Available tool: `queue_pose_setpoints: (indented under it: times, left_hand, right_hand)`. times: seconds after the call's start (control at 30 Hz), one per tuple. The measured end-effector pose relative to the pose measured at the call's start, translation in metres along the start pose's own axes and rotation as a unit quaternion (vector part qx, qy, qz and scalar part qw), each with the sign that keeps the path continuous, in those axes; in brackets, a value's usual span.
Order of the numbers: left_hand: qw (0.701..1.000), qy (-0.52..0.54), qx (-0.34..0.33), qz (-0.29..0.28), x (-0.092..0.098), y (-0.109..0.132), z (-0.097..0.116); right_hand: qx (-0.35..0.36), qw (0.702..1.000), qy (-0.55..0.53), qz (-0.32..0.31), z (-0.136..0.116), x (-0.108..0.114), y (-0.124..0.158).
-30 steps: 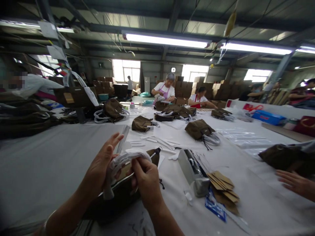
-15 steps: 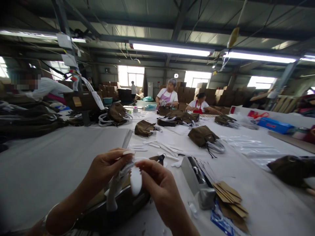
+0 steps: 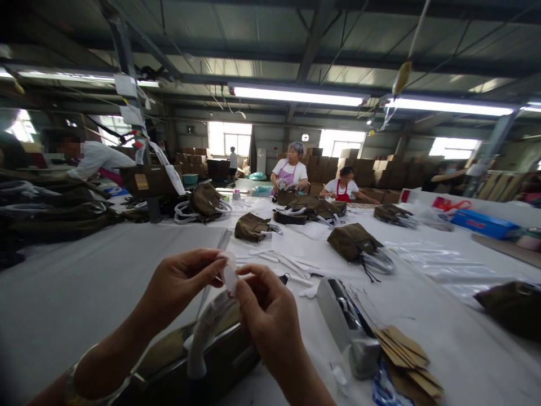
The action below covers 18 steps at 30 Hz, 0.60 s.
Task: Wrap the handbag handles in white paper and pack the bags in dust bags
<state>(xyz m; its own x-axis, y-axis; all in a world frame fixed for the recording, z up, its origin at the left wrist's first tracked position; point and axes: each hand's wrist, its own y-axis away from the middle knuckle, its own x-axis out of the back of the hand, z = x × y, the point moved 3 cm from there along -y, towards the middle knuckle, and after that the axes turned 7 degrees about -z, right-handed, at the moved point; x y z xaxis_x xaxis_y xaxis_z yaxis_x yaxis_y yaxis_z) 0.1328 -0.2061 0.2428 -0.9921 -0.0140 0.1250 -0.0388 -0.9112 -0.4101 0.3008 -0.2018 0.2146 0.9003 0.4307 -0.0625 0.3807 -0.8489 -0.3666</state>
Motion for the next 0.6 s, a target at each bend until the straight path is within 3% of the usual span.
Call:
queue_pose_setpoints:
  times: [0.13, 0.23, 0.33, 0.43, 0.5, 0.6]
  left_hand:
    - [0.999, -0.027, -0.029, 0.016, 0.000, 0.003, 0.002]
    - [0.986, -0.134, -0.093, 0.033, 0.002, 0.008, 0.007]
    - [0.936, -0.258, -0.236, 0.040, 0.001, 0.017, 0.015]
    - [0.886, -0.303, -0.351, -0.003, -0.001, 0.027, 0.021]
    - [0.891, -0.297, -0.342, -0.027, -0.001, 0.030, 0.024]
    - [0.938, -0.244, -0.244, -0.015, 0.002, 0.026, 0.026]
  right_hand:
    - [-0.011, 1.000, 0.026, 0.006, 0.004, 0.002, -0.007]
    - [-0.021, 0.999, 0.047, 0.007, 0.002, 0.001, -0.012]
    - [-0.015, 1.000, 0.023, -0.009, -0.004, -0.001, -0.014]
    - [0.008, 1.000, -0.009, -0.023, -0.007, -0.004, -0.013]
    - [0.026, 0.999, -0.014, -0.015, -0.005, -0.005, -0.012]
    - [0.049, 0.998, 0.028, 0.011, 0.002, -0.006, -0.012]
